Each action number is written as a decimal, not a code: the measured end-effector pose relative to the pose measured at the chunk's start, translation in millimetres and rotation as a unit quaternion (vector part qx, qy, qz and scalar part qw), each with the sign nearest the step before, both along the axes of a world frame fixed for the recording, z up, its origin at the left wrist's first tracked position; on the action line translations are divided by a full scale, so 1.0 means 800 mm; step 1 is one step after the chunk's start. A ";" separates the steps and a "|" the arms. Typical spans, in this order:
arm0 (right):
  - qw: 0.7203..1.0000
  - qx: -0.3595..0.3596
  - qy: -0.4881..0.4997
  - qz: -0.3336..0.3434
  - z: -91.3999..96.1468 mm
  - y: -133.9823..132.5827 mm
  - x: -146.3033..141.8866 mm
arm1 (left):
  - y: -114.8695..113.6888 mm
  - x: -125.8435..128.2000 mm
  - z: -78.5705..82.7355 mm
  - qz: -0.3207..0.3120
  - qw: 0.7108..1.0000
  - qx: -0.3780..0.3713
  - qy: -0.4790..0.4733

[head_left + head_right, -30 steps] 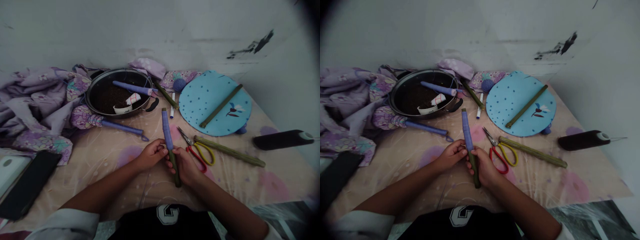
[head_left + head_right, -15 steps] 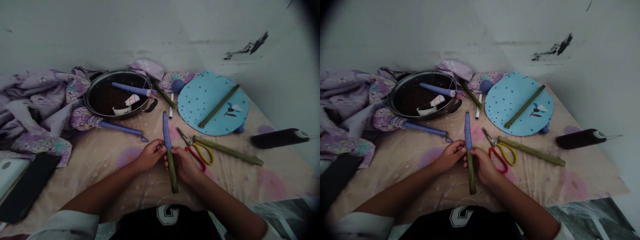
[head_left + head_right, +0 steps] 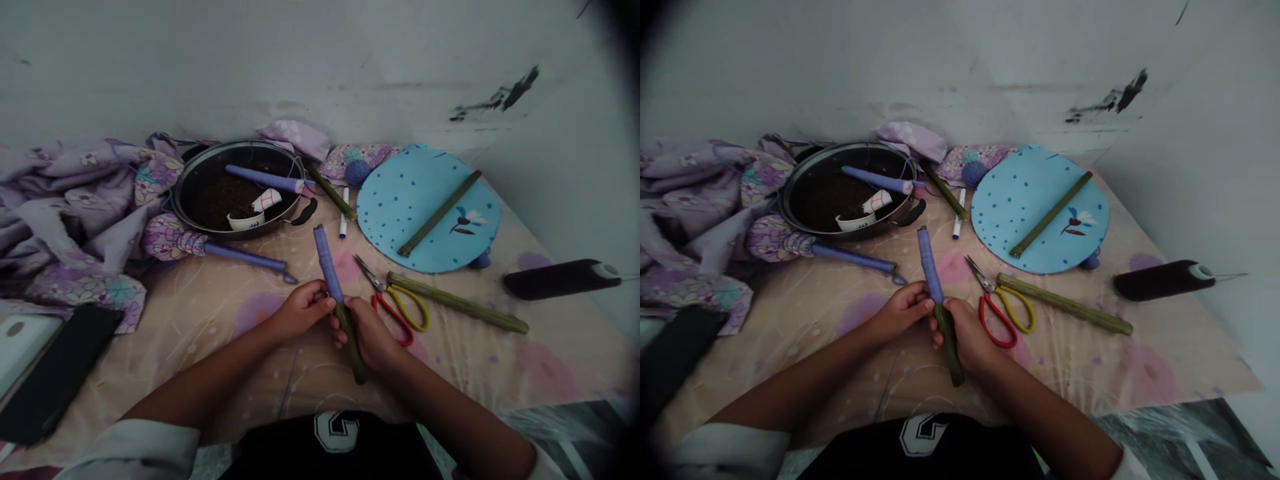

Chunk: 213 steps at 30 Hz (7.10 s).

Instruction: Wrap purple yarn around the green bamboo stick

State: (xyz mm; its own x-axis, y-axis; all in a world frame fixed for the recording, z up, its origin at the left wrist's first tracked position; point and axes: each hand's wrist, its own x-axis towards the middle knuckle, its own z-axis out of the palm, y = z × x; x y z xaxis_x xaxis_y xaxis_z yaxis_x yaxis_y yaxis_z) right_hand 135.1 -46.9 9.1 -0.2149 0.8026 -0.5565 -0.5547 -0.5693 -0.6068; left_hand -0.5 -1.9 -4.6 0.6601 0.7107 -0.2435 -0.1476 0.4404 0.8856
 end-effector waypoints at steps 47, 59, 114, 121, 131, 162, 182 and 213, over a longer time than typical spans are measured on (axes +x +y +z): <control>0.999 0.013 -0.029 0.039 0.007 -0.002 0.007 | 0.002 -0.004 -0.001 0.042 0.999 0.004 0.001; 0.999 0.009 -0.019 0.026 -0.003 -0.006 0.000 | 0.003 -0.009 -0.006 -0.021 1.000 -0.006 -0.020; 0.993 0.023 0.064 0.098 -0.012 0.015 0.026 | 0.008 0.003 -0.013 0.019 0.998 -0.002 -0.065; 1.000 0.008 0.013 0.014 -0.005 0.008 0.009 | 0.009 0.004 -0.008 -0.004 1.000 0.019 -0.024; 0.995 0.080 -0.043 0.031 -0.008 0.007 0.007 | 0.003 0.007 -0.016 -0.003 0.992 -0.006 -0.123; 0.984 0.018 -0.165 0.061 0.004 0.001 0.002 | 0.007 0.002 -0.005 0.026 0.999 0.038 -0.012; 0.989 -0.018 -0.141 0.039 0.009 -0.003 -0.002 | 0.012 -0.001 -0.012 -0.003 0.999 0.028 -0.024; 0.971 0.103 0.144 -0.162 0.031 0.015 0.054 | 0.020 -0.013 0.002 -0.104 0.986 -0.101 -0.079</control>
State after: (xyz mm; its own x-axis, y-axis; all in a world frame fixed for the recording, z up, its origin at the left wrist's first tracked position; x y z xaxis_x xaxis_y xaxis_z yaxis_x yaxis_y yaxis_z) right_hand 178.3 -35.2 34.0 -0.0552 0.9418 -0.3317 -0.8479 -0.2196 -0.4826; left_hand -11.3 13.8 -2.8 0.8276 0.5035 -0.2482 -0.1645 0.6403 0.7503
